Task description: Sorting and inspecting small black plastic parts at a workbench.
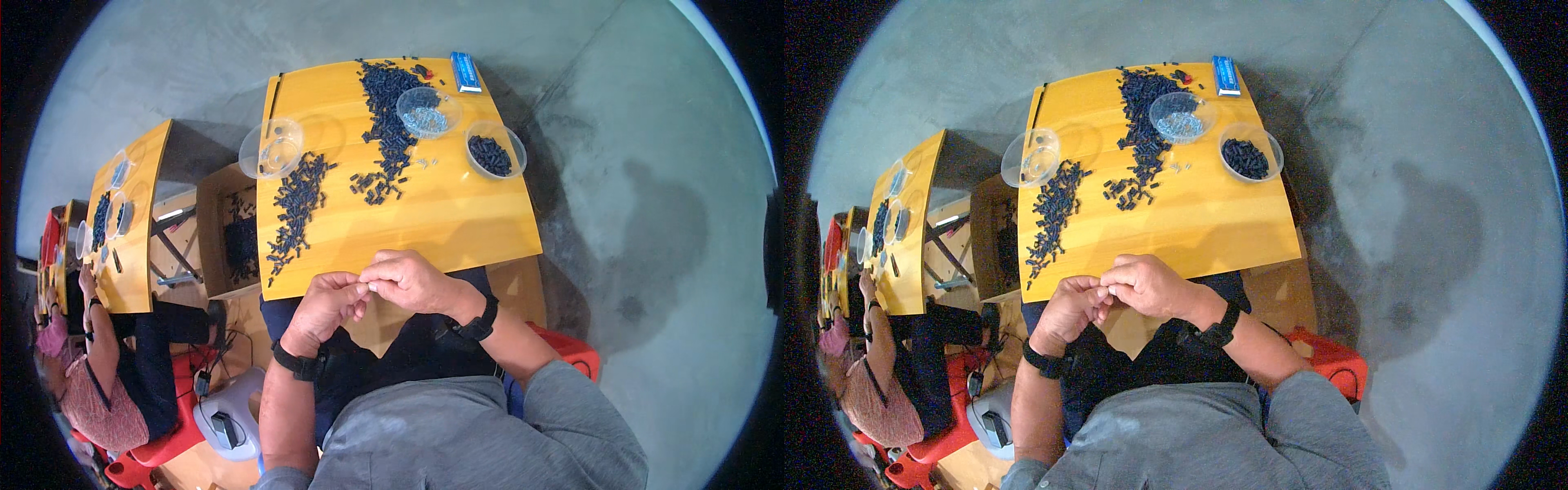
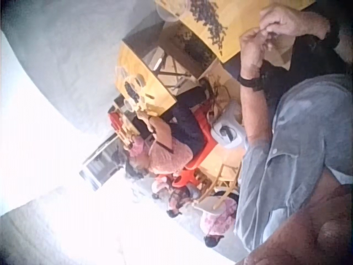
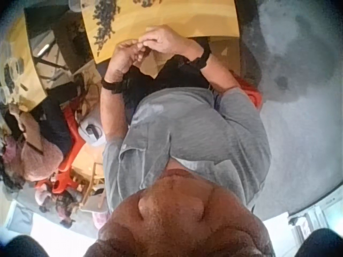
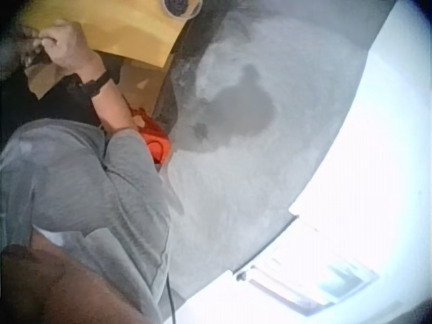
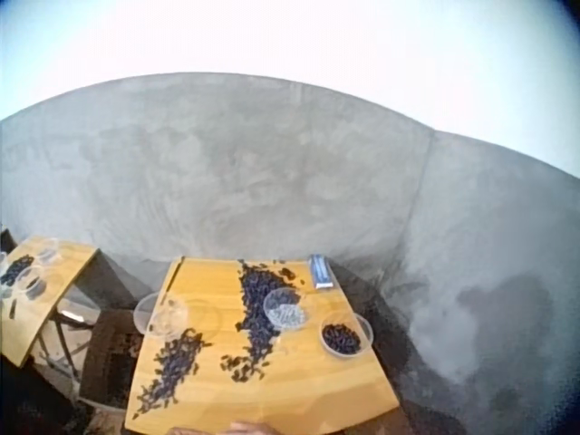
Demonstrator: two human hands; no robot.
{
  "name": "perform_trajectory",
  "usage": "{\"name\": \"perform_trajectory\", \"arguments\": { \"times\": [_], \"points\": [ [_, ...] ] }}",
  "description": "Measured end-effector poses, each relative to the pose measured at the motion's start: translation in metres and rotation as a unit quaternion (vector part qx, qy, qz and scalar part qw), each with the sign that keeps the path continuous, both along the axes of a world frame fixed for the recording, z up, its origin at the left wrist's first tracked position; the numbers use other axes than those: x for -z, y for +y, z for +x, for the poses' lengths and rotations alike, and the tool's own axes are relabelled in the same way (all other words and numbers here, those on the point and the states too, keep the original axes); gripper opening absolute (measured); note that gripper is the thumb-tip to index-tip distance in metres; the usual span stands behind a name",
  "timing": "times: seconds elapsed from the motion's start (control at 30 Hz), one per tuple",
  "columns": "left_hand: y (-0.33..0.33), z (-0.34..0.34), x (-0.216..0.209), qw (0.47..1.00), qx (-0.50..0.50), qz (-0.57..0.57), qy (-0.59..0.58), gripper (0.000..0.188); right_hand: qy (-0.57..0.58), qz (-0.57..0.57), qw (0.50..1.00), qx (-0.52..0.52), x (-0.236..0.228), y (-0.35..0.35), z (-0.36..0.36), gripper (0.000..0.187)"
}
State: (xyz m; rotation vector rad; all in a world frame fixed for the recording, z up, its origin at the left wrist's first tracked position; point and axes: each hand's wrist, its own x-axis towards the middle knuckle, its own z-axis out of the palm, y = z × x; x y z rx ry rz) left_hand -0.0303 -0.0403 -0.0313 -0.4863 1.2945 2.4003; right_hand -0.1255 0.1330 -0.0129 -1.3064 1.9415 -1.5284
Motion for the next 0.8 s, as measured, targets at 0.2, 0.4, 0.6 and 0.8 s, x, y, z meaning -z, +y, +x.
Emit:
{"name": "perform_trajectory", "arguments": {
  "times": [0.2,0.4,0.6,0.8],
  "points": [
    [0.004,0.000,0.010,1.000,-0.014,0.020,-0.016,0.009,-0.089,0.017,0.995,-0.046,0.003,0.003,-0.013,0.010],
    [0.010,0.010,0.010,0.999,-0.030,0.000,-0.035,0.006,0.069,0.143,0.932,0.325,0.067,0.030,-0.115,0.010],
    [0.016,0.019,0.012,0.998,-0.046,-0.002,-0.035,0.006,0.157,0.270,0.874,0.372,0.064,0.019,-0.151,0.019],
    [0.016,0.020,0.010,0.999,-0.045,-0.016,-0.009,0.006,0.186,0.338,0.838,0.386,0.064,0.004,-0.160,0.022]
  ]
}}
